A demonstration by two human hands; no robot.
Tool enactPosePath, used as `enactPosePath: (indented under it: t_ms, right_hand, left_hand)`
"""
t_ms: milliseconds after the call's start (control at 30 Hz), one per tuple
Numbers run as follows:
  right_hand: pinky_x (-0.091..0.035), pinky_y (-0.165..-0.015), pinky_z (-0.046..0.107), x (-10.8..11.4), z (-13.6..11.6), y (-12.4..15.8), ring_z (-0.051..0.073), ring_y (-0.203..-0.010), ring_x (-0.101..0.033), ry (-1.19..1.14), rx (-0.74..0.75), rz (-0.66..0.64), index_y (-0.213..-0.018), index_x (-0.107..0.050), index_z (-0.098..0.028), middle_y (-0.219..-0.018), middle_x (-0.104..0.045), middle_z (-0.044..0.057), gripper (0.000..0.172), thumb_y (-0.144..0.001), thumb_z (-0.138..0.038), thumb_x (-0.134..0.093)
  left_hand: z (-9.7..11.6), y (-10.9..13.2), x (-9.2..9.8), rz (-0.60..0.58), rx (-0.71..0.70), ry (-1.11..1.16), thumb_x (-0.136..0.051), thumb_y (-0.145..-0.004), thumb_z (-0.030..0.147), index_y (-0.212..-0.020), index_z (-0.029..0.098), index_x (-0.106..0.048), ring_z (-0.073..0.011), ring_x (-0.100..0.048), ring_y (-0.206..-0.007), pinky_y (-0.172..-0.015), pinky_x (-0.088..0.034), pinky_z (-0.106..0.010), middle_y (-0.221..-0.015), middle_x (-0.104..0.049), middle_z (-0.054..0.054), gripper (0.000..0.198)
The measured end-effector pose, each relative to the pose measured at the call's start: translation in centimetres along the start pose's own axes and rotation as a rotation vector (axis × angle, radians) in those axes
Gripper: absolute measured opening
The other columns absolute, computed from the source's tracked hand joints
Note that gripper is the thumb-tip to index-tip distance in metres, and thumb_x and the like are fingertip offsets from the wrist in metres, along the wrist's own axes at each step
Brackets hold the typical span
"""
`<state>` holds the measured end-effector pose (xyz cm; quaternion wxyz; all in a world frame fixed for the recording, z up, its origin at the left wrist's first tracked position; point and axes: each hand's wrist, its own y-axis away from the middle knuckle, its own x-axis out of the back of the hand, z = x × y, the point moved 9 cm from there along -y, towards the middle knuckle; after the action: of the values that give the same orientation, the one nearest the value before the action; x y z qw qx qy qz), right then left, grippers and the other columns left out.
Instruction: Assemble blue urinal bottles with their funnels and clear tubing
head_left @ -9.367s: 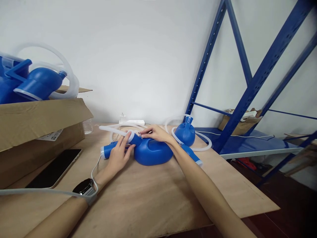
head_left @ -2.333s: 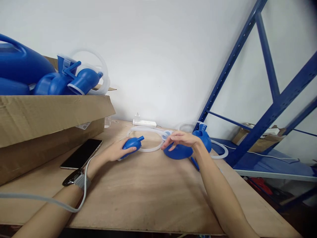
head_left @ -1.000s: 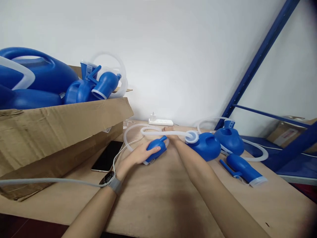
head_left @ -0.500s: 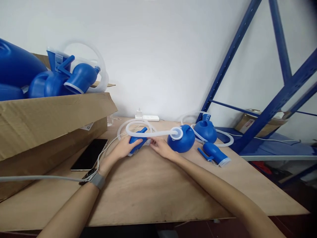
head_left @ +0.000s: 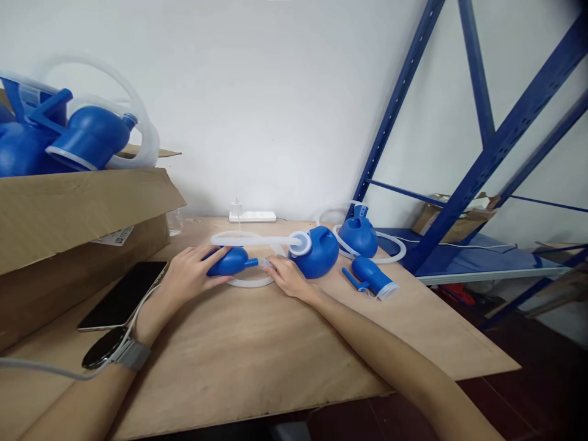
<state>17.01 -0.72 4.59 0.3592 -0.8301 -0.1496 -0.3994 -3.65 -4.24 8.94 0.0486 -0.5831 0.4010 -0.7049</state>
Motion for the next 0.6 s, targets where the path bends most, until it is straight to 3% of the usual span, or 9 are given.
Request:
enactPosePath:
  t_ms: [300,600]
  right_hand:
    - [-0.046,-0.102,0.041,0.1,-0.1,0.0,0.029,-0.114,-0.066,-0.041,0.021,0.059,-0.128,-0.069,-0.021,-0.124,-0.073,0.012,0.043,-0.104,-0.048,-0.047]
    - [-0.046,-0.097,0.039,0.2,-1.3,-0.3,0.027,-0.105,-0.066,0.098,0.102,0.033,-0.134,-0.067,-0.023,-0.110,-0.074,0.011,0.040,-0.106,-0.043,-0.046]
  left_hand:
    - [0.6,0.5,0.8,0.041,-0.081,-0.057,-0.055,-0.091,0.068,-0.140,0.028,-0.063,-0.0344,-0.070,-0.100,-0.088,-0.049,-0.045,-0.125,-0.071,-0.016,0.064]
    - [0.3,0.5,1.1,0.052,-0.096,-0.099,-0.055,-0.092,0.068,-0.137,0.024,-0.065,-0.0359,-0.070,-0.103,-0.089,-0.048,-0.045,-0.126,-0.072,-0.016,0.064]
